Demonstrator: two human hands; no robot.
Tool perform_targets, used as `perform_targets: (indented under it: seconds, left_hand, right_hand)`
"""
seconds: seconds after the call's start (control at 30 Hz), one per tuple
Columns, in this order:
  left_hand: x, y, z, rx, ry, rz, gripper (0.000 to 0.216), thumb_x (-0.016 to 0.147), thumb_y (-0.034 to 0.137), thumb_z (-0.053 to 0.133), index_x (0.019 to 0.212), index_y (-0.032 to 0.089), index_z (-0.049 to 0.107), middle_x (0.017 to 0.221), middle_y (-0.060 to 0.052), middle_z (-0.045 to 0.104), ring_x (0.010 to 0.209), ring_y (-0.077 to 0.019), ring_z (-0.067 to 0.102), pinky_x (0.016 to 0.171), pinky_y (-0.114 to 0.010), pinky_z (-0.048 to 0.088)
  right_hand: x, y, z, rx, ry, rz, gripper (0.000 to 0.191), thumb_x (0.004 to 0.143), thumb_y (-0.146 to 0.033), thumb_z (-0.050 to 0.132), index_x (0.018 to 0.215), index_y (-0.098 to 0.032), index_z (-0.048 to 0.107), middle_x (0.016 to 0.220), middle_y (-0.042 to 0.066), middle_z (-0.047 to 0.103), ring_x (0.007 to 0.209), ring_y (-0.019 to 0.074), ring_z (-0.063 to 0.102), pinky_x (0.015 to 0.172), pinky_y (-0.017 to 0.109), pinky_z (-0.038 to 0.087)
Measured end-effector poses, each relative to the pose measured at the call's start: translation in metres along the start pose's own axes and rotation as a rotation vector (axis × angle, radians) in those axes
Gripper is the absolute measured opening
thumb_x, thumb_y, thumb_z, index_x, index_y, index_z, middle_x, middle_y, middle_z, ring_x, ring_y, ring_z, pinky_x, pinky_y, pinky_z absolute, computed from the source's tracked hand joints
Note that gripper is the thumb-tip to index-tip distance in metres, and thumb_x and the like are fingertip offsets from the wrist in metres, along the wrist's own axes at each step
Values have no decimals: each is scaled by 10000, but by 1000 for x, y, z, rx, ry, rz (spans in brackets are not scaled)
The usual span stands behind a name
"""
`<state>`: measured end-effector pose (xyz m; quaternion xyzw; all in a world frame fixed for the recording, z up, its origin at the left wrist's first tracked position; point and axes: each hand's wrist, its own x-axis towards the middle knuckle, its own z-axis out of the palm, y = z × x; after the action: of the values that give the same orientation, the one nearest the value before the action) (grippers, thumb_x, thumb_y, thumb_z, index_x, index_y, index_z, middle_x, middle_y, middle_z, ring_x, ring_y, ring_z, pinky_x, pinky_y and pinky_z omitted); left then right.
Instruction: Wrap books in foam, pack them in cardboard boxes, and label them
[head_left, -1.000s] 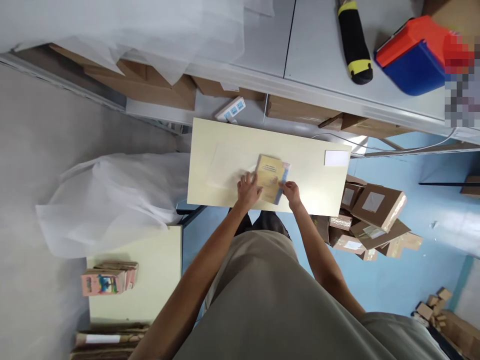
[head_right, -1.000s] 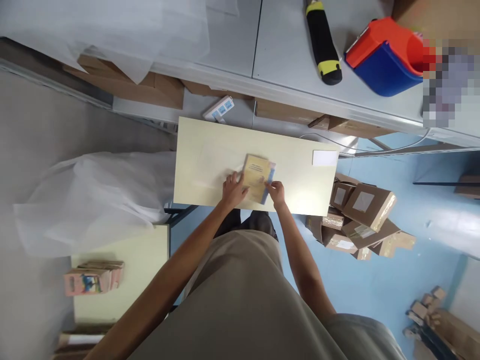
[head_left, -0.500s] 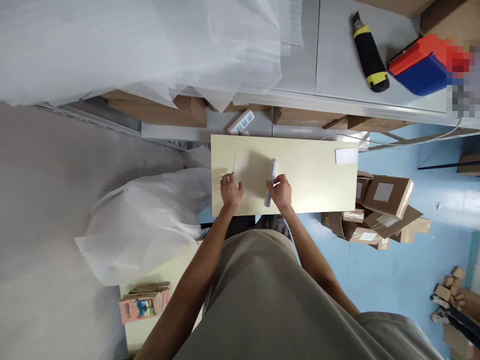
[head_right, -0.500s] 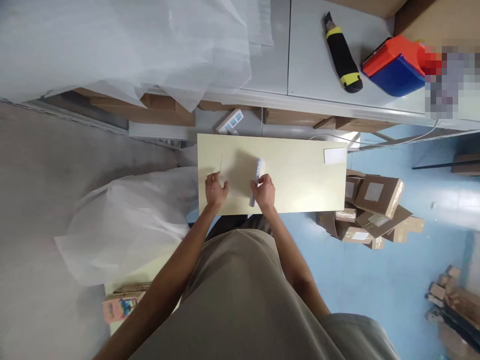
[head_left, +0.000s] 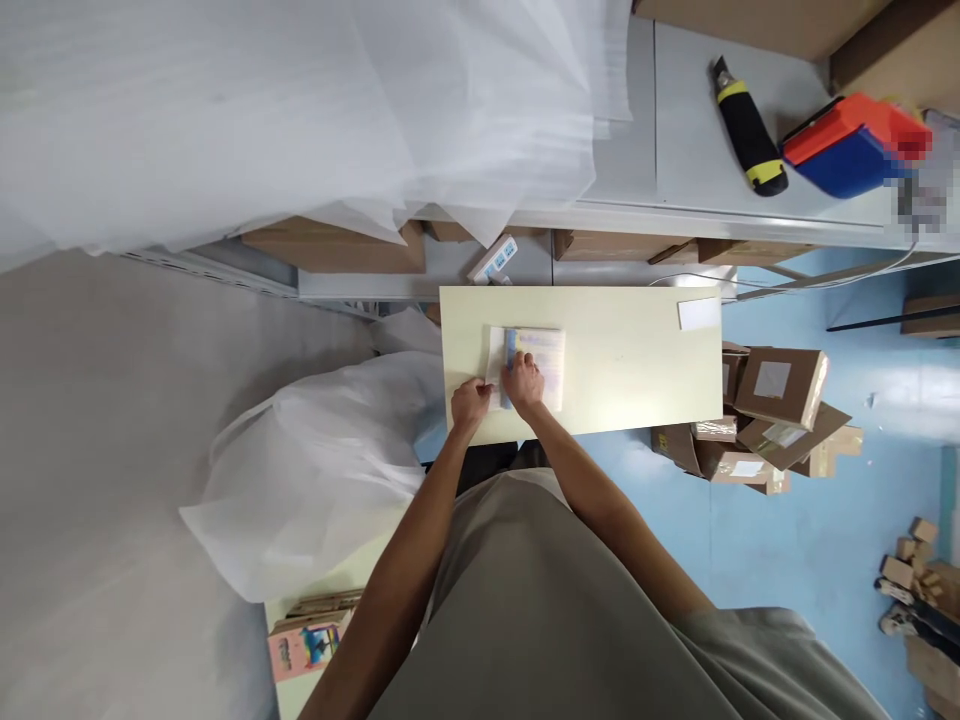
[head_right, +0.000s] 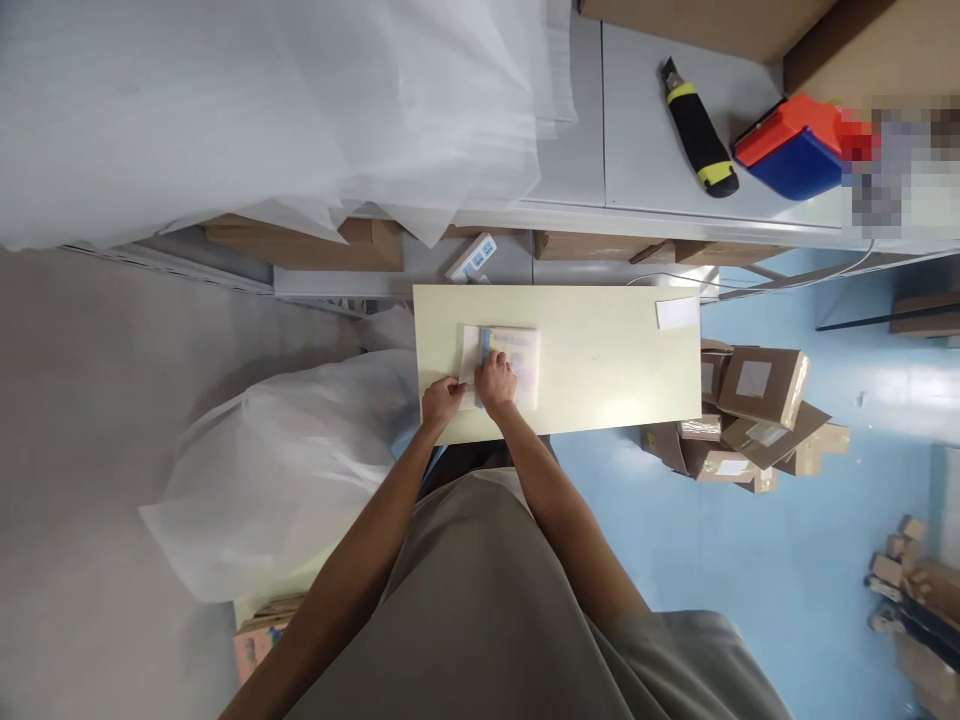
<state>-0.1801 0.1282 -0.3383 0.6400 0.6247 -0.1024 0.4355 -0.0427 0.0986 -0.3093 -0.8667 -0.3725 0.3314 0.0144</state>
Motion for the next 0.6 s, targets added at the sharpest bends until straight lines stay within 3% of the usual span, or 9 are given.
perform_targets:
  seconds: [0.17, 0.27, 0.37, 0.47, 0.6]
  left_hand:
    - [-3, -5, -2, -39, -29, 50, 149, 1010, 339, 734, 1026, 230, 834, 1086, -90, 878, 1104, -279, 811, 964, -328, 565]
    - [1, 2, -2, -92, -13, 92, 225, 1007, 349, 744, 1166, 208, 820, 1192, -99, 868, 1168, -269, 796, 1004, -320, 567]
    - [9, 13, 2, -181, 4, 139, 337, 1003, 390, 761, 1278, 200, 796, 1239, -104, 857, 1168, -271, 793, 1020, -332, 582]
    - [11, 23, 8, -235, -10, 189, 295, 1015, 360, 756, 1258, 205, 820, 1172, -86, 862, 1049, -248, 814, 981, -318, 603]
    - [5, 29, 13, -249, 22, 228, 278, 1030, 290, 748, 1281, 216, 843, 1258, -94, 832, 975, -212, 813, 991, -304, 606]
  right_hand:
    - [-10, 37, -8, 147, 64, 27, 241, 1117, -385, 602, 1304, -237, 643, 1382, 133, 692, 1203, 298, 719, 1003, 408, 585]
    - [-15, 74, -17, 227, 198, 112, 327, 1054, -341, 636, 1357, -221, 646, 1425, 172, 666, 1309, 318, 666, 1086, 430, 564]
    - [-12, 99, -22, 325, 206, 207, 456, 981, -328, 684, 1407, -166, 651, 1439, 220, 660, 1267, 328, 698, 1122, 452, 555]
    - [-3, 107, -23, 374, 171, 273, 485, 964, -361, 685, 1391, -132, 685, 1403, 242, 696, 1171, 326, 746, 1057, 447, 588]
    - [7, 100, -23, 382, 139, 267, 398, 957, -390, 668, 1266, -159, 761, 1182, 165, 783, 1052, 303, 771, 962, 408, 611]
